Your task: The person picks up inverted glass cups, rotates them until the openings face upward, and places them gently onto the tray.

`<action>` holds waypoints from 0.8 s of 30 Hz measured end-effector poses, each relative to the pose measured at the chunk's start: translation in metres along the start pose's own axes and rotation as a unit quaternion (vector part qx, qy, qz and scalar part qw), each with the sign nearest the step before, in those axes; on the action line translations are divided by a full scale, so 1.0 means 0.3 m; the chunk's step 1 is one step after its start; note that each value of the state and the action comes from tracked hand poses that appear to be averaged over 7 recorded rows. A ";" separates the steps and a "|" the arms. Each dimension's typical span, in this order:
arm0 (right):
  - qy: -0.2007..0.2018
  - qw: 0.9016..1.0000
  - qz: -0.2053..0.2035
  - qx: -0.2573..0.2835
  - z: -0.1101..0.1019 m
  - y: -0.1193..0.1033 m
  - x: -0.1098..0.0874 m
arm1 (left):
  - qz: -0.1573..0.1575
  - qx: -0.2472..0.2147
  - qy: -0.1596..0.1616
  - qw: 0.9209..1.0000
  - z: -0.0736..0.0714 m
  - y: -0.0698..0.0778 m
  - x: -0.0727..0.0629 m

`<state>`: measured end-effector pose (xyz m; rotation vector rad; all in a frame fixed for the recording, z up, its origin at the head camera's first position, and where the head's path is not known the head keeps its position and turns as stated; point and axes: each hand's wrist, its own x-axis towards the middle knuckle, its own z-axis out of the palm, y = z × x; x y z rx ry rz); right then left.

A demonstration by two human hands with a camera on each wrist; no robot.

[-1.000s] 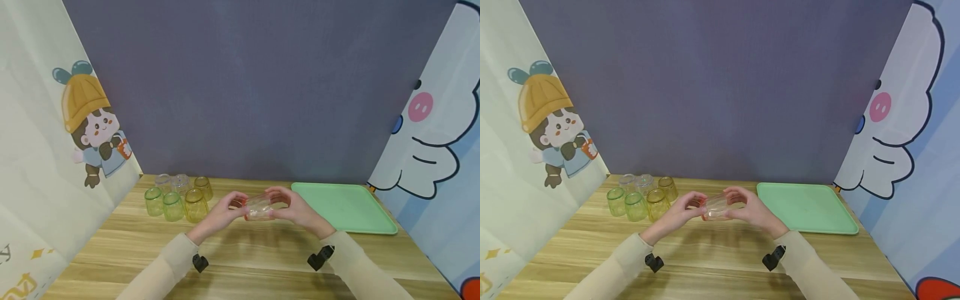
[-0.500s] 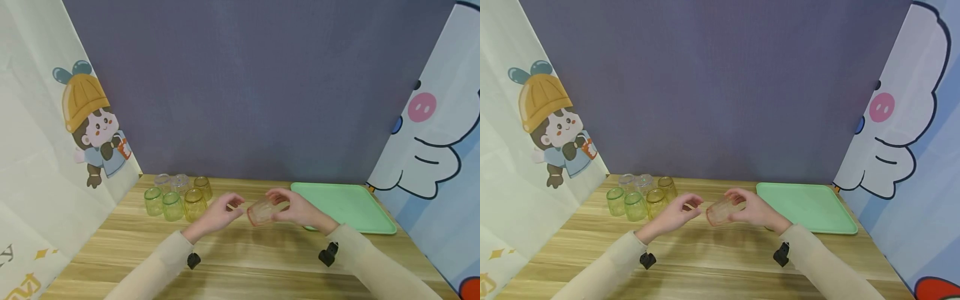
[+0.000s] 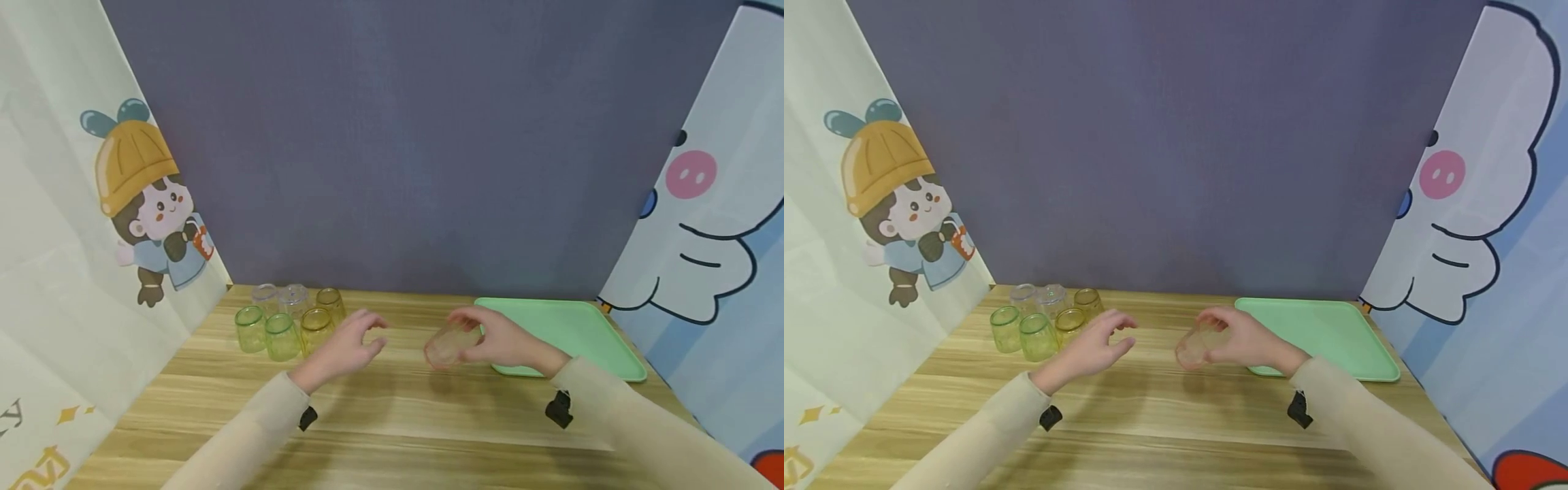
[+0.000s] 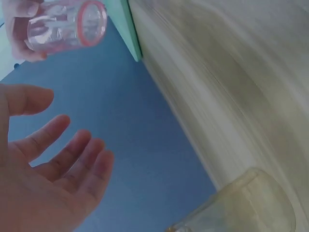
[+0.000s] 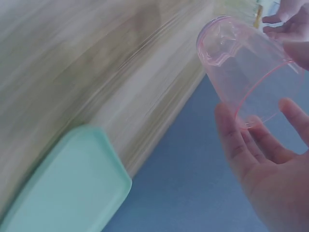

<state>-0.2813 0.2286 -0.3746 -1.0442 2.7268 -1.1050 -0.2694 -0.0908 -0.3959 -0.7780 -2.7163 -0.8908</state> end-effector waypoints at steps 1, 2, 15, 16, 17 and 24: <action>-0.003 1.000 -0.003 -0.006 -0.006 -0.001 -0.003 | 0.001 0.009 0.002 1.000 -0.003 -0.002 -0.001; -0.005 1.000 -0.005 -0.016 -0.011 -0.003 -0.006 | 0.004 0.018 0.005 1.000 -0.006 -0.006 -0.002; -0.050 0.986 0.042 -0.156 -0.101 0.001 -0.038 | 0.004 0.132 0.038 0.990 -0.065 -0.052 -0.009; -0.053 0.985 0.045 -0.160 -0.107 0.003 -0.040 | 0.001 0.136 0.039 0.990 -0.068 -0.058 -0.010; -0.054 0.984 0.046 -0.164 -0.112 0.006 -0.042 | 0.000 0.142 0.041 0.989 -0.072 -0.062 -0.011; -0.060 0.979 0.049 -0.188 -0.139 0.025 -0.059 | 0.004 0.206 0.059 0.977 -0.087 -0.097 -0.007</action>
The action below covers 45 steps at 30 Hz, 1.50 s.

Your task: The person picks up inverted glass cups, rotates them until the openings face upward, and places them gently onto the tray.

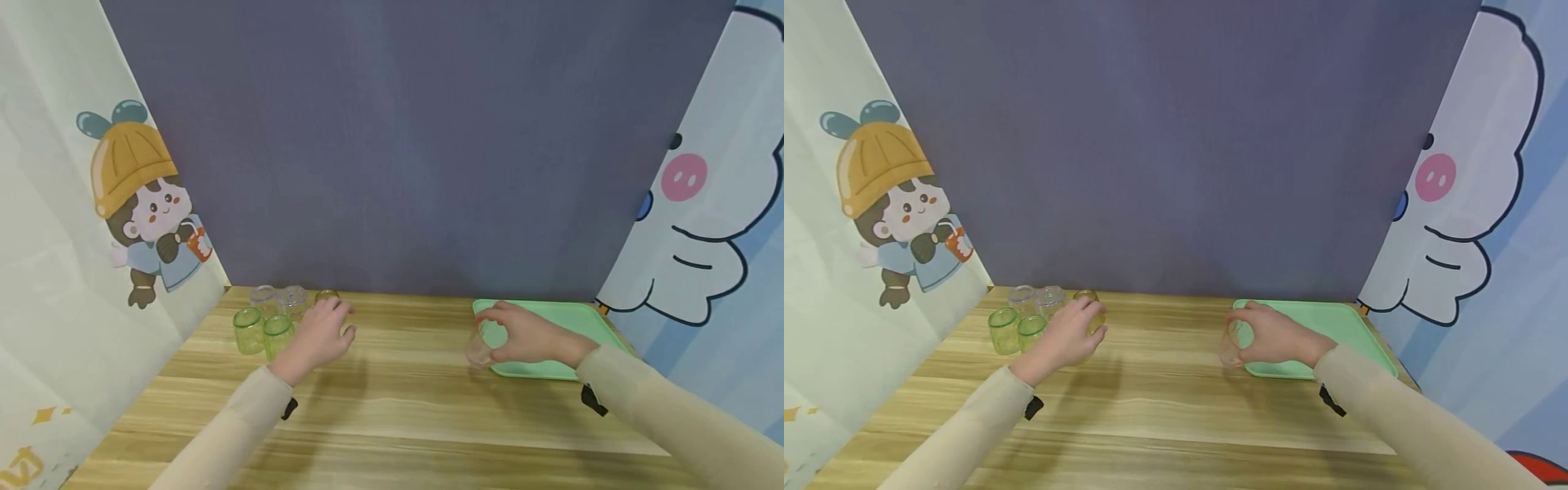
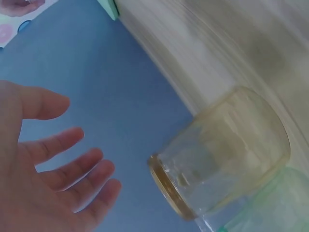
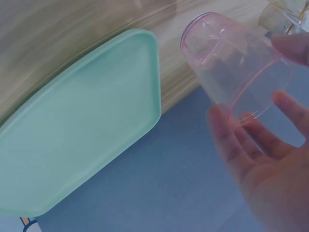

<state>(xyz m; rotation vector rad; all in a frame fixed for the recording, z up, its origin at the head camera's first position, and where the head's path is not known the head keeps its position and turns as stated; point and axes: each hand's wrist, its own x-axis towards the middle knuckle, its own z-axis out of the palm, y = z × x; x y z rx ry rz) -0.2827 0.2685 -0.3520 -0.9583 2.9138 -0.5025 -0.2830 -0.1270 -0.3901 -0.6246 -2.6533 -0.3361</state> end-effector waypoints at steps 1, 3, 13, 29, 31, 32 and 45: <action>-0.001 1.000 0.000 -0.005 -0.001 0.003 0.001 | -0.001 0.008 0.001 1.000 0.002 -0.006 0.001; -0.003 1.000 0.003 -0.015 -0.002 0.010 0.001 | -0.004 0.022 0.001 1.000 0.004 -0.014 0.002; 0.005 0.998 0.017 -0.053 -0.035 0.040 0.002 | -0.053 0.094 -0.003 0.994 0.016 -0.056 -0.009; 0.024 0.997 0.051 -0.055 -0.071 0.141 -0.013 | -0.105 0.068 -0.045 0.991 0.023 -0.093 -0.019; 0.025 0.996 0.057 -0.056 -0.072 0.150 -0.012 | -0.107 0.065 -0.047 0.991 0.023 -0.096 -0.019; 0.025 0.996 0.060 -0.056 -0.073 0.155 -0.011 | -0.108 0.064 -0.048 0.991 0.024 -0.097 -0.019; 0.059 0.989 0.107 -0.081 -0.066 0.240 -0.005 | -0.118 0.053 -0.068 0.989 0.019 -0.105 -0.020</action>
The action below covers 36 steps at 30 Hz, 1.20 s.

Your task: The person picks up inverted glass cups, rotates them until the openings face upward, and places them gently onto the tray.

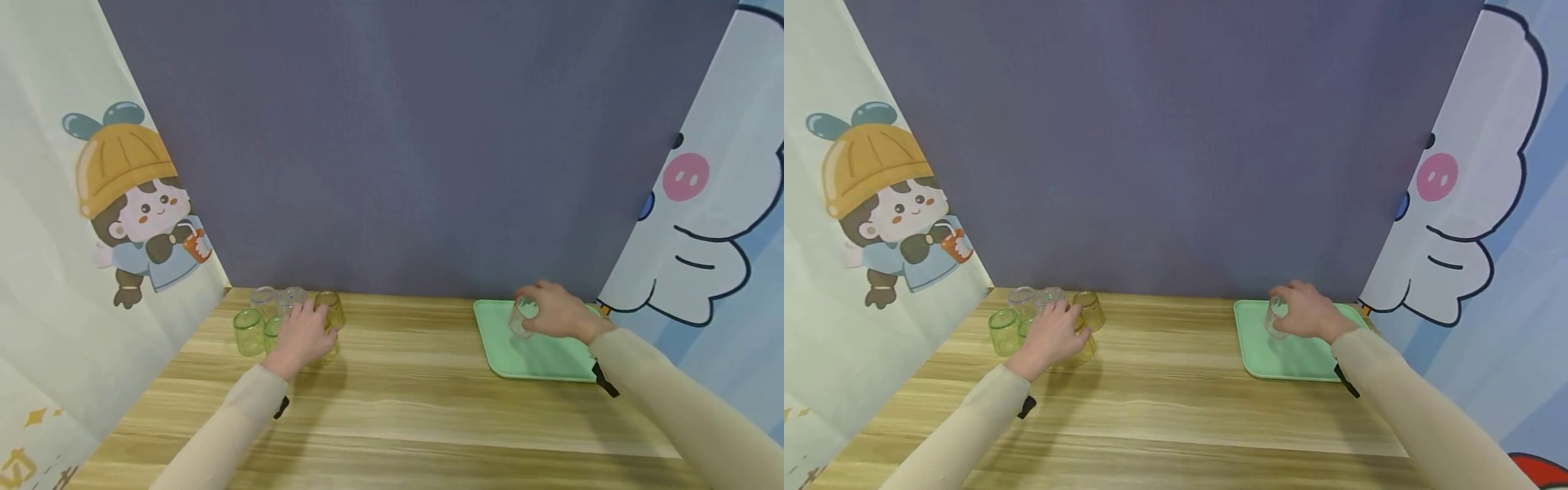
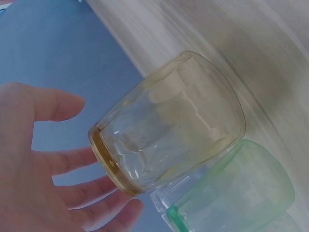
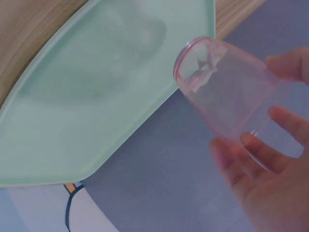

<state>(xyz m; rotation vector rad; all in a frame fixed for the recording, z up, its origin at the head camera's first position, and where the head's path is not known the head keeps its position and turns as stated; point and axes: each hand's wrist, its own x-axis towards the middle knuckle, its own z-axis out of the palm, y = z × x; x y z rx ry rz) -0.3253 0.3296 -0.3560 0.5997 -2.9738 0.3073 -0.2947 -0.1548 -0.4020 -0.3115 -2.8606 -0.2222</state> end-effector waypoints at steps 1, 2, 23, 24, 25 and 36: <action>0.005 1.000 0.008 -0.001 0.004 -0.008 -0.014 | 0.003 -0.003 -0.001 1.000 -0.003 -0.008 -0.010; 0.009 1.000 0.017 -0.001 0.009 -0.017 -0.028 | 0.006 -0.004 -0.001 1.000 -0.006 -0.017 -0.020; 0.071 0.991 0.112 0.003 0.003 0.052 -0.103 | 0.021 -0.019 -0.010 1.000 0.006 -0.081 -0.046; 0.073 0.991 0.115 0.004 0.005 0.059 -0.108 | 0.021 -0.020 -0.011 1.000 0.006 -0.083 -0.047; 0.075 0.990 0.118 0.004 0.007 0.065 -0.113 | 0.020 -0.021 -0.011 1.000 0.006 -0.086 -0.047; 0.078 0.986 0.144 0.004 0.021 0.116 -0.176 | 0.021 -0.025 -0.024 0.999 0.000 -0.103 -0.061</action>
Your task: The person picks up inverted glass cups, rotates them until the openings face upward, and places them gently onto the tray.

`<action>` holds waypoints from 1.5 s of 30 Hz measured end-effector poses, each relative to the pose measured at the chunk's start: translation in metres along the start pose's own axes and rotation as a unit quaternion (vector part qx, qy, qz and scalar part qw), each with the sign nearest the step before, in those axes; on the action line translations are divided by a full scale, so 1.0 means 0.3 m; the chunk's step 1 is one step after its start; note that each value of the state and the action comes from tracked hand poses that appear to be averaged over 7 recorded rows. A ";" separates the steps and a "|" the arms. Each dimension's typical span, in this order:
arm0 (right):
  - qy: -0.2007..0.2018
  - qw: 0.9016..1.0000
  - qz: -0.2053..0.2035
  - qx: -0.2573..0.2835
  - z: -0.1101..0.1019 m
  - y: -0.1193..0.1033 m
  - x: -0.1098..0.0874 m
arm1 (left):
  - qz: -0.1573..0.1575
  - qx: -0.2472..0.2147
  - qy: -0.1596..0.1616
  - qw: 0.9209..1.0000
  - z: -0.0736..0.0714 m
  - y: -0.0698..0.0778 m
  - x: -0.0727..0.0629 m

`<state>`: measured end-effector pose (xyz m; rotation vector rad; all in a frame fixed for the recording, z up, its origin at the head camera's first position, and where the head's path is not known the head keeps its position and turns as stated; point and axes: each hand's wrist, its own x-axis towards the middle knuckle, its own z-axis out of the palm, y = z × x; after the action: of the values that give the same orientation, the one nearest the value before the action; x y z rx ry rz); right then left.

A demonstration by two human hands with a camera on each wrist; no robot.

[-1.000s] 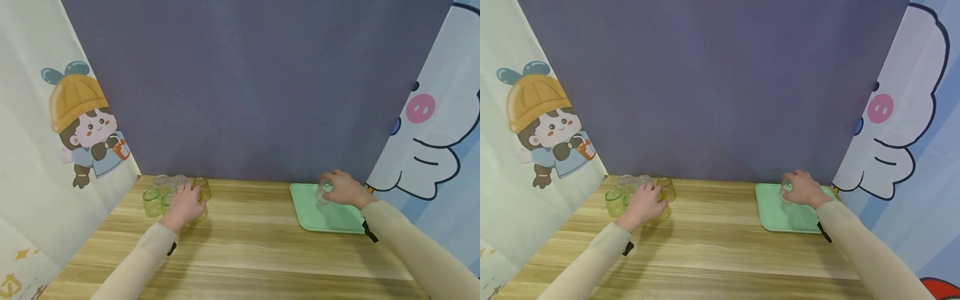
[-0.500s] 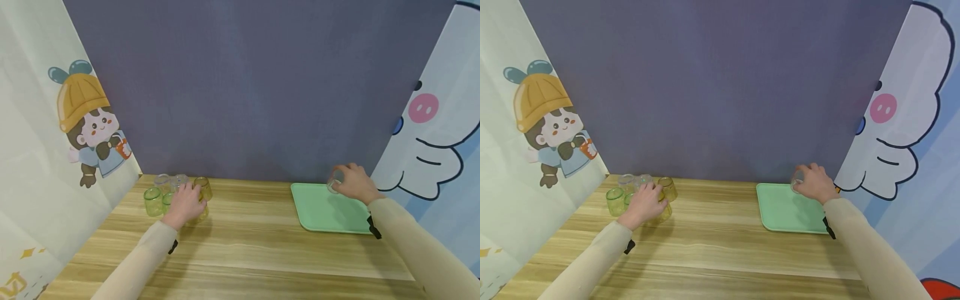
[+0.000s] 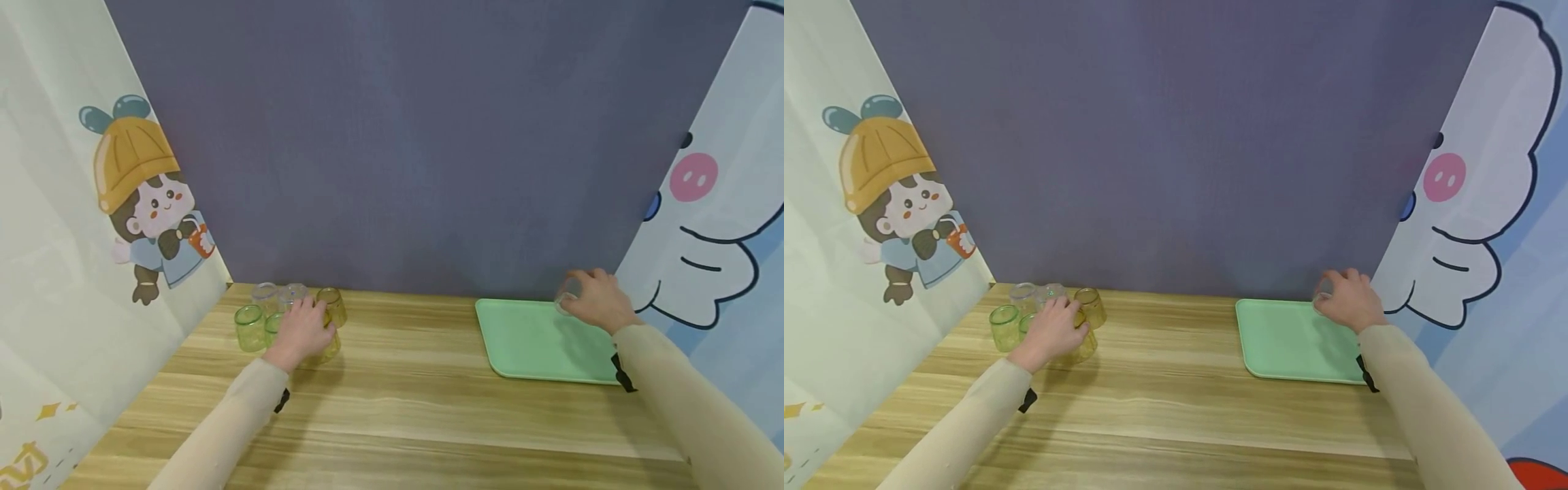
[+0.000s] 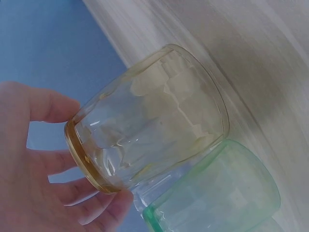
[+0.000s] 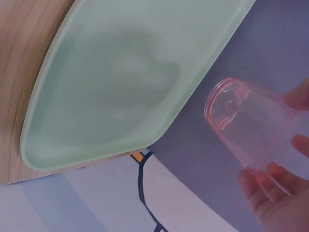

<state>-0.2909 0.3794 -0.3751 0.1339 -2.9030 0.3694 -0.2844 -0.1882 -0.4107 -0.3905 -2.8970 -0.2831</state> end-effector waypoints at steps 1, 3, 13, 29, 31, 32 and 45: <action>0.002 1.000 0.000 -0.001 -0.001 0.006 -0.001 | -0.001 -0.001 -0.001 1.000 0.000 -0.001 0.000; 0.005 1.000 0.001 0.001 -0.001 0.018 -0.002 | -0.001 -0.002 -0.001 1.000 -0.002 -0.003 0.001; 0.004 0.999 0.030 0.016 0.014 0.072 -0.002 | 0.002 -0.009 0.003 1.000 -0.001 -0.019 -0.001; -0.007 0.996 0.077 0.049 0.069 0.138 0.006 | 0.003 -0.022 -0.001 1.000 -0.007 -0.026 -0.003; -0.008 0.995 0.079 0.052 0.081 0.139 0.008 | 0.004 -0.023 0.001 1.000 -0.003 -0.027 -0.002; -0.009 0.995 0.079 0.054 0.087 0.141 0.010 | 0.005 -0.023 0.002 1.000 -0.001 -0.027 -0.002; -0.028 0.995 0.075 0.059 0.148 0.167 0.030 | 0.004 -0.022 0.011 1.000 0.012 -0.021 0.001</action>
<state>-0.3143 0.4157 -0.4271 -0.0580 -2.9542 0.5726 -0.2871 -0.1932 -0.4150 -0.4021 -2.8706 -0.3470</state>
